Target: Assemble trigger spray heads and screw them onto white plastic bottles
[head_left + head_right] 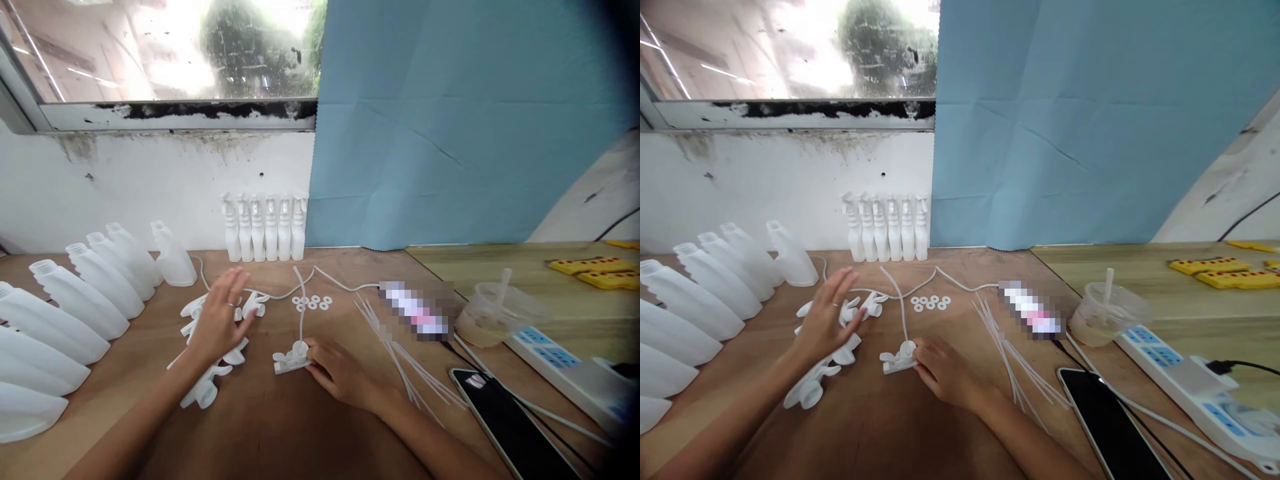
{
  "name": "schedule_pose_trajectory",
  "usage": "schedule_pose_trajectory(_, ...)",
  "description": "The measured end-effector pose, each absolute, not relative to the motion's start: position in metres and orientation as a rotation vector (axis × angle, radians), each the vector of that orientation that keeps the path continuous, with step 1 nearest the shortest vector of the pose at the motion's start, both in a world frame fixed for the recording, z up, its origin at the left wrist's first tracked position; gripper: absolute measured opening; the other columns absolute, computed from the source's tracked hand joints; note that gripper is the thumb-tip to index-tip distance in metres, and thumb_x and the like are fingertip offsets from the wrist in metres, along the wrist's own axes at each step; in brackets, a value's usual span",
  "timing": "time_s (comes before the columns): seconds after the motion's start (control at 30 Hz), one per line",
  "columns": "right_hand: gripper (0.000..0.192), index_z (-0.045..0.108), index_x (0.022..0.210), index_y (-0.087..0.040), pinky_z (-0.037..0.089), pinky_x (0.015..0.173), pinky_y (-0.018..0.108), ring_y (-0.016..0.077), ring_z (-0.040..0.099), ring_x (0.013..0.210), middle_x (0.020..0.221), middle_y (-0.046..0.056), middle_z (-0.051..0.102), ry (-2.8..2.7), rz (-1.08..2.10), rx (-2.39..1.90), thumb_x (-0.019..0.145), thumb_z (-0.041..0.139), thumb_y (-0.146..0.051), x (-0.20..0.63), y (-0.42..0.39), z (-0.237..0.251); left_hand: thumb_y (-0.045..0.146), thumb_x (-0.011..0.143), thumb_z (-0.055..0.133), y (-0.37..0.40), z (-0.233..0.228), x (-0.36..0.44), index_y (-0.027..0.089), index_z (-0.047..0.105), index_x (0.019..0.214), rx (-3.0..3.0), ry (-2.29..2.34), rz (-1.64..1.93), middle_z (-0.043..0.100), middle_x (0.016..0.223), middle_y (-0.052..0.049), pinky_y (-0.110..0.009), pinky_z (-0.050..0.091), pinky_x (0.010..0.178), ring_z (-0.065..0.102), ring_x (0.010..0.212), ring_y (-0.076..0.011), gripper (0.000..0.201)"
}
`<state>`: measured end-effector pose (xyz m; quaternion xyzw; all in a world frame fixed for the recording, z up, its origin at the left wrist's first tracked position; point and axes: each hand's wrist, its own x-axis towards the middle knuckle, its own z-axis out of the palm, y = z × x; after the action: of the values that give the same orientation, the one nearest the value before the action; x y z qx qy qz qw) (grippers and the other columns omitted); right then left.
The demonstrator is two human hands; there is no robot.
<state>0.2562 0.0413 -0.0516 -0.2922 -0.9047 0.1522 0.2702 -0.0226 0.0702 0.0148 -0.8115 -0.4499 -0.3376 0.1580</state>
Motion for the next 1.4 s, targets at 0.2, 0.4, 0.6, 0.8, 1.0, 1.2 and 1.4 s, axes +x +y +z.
schedule_pose_trajectory(0.2, 0.015, 0.048, 0.1, -0.022, 0.047, 0.086, 0.037, 0.0218, 0.057, 0.098, 0.113, 0.01, 0.061, -2.448, 0.358, -0.764, 0.089, 0.047, -0.012, 0.259, 0.043, -0.056, 0.037, 0.087, 0.056, 0.132, 0.014, -0.108, 0.011, 0.028, 0.144, -1.793, -1.571, -0.939, 0.019, 0.148, -0.022, -0.054, 0.021, 0.111, 0.017, 0.139, -0.0373, 0.068)
schedule_pose_trajectory(0.4, 0.029, 0.049, 0.118, -0.025, 0.047, 0.088, 0.035, 0.0209, 0.055, 0.101, 0.114, 0.009, 0.06, -2.497, 0.289, -0.745, 0.092, 0.044, -0.013, 0.259, 0.042, -0.053, 0.047, 0.083, 0.059, 0.159, -0.002, -0.141, 0.018, 0.032, 0.145, -1.6, -1.715, -0.923, -0.001, 0.152, -0.019, -0.057, 0.02, 0.109, 0.013, 0.137, -0.044, 0.073)
schedule_pose_trajectory(0.6, 0.049, 0.041, 0.137, -0.035, 0.046, 0.088, 0.035, 0.0206, 0.055, 0.103, 0.12, 0.008, 0.056, -2.563, 0.243, -0.743, 0.094, 0.04, -0.012, 0.259, 0.043, -0.053, 0.051, 0.081, 0.06, 0.179, -0.009, -0.151, 0.016, 0.022, 0.148, -1.573, -1.752, -0.983, -0.01, 0.152, -0.022, -0.06, 0.019, 0.106, 0.012, 0.135, -0.0471, 0.085)
schedule_pose_trajectory(0.8, 0.05, 0.045, 0.135, -0.034, 0.045, 0.09, 0.037, 0.0217, 0.054, 0.101, 0.119, 0.007, 0.056, -2.538, 0.331, -0.735, 0.092, 0.039, -0.01, 0.257, 0.04, -0.05, 0.042, 0.078, 0.063, 0.188, -0.008, -0.153, 0.012, 0.032, 0.143, -1.541, -1.805, -0.98, 0.03, 0.138, -0.025, -0.059, 0.03, 0.099, 0.034, 0.124, -0.0445, 0.078)
schedule_pose_trajectory(1.0, 0.052, 0.049, 0.126, -0.027, 0.046, 0.088, 0.04, 0.0253, 0.052, 0.104, 0.119, 0.011, 0.051, -2.366, 0.296, -0.753, 0.078, 0.055, -0.007, 0.257, 0.038, -0.05, 0.031, 0.084, 0.058, 0.16, 0.012, -0.111, 0.009, 0.02, 0.144, -1.832, -1.444, -1.006, 0.036, 0.137, -0.022, -0.051, 0.034, 0.102, 0.036, 0.127, -0.0361, 0.075)
schedule_pose_trajectory(1.2, 0.036, 0.053, 0.113, -0.028, 0.048, 0.075, 0.035, 0.0229, 0.057, 0.086, 0.098, 0.005, 0.06, -1.92, 0.342, -0.787, 0.08, 0.054, -0.012, 0.269, 0.04, -0.047, 0.028, 0.082, 0.062, 0.094, 0.025, -0.065, 0.017, 0.018, 0.147, -1.971, -1.282, -0.865, 0.045, 0.135, -0.017, -0.054, 0.031, 0.104, 0.034, 0.13, -0.0366, 0.079)
schedule_pose_trajectory(1.4, 0.029, 0.059, 0.108, -0.02, 0.043, 0.057, 0.028, 0.0161, 0.053, 0.062, 0.072, -0.001, 0.059, -1.122, 0.857, -0.811, 0.084, 0.06, -0.035, 0.275, 0.048, -0.027, 0.026, 0.079, 0.064, 0.061, 0.009, -0.072, 0.024, 0.023, 0.148, -2.009, -1.263, -0.798, 0.048, 0.135, -0.012, -0.056, 0.026, 0.106, 0.035, 0.13, -0.0366, 0.08)
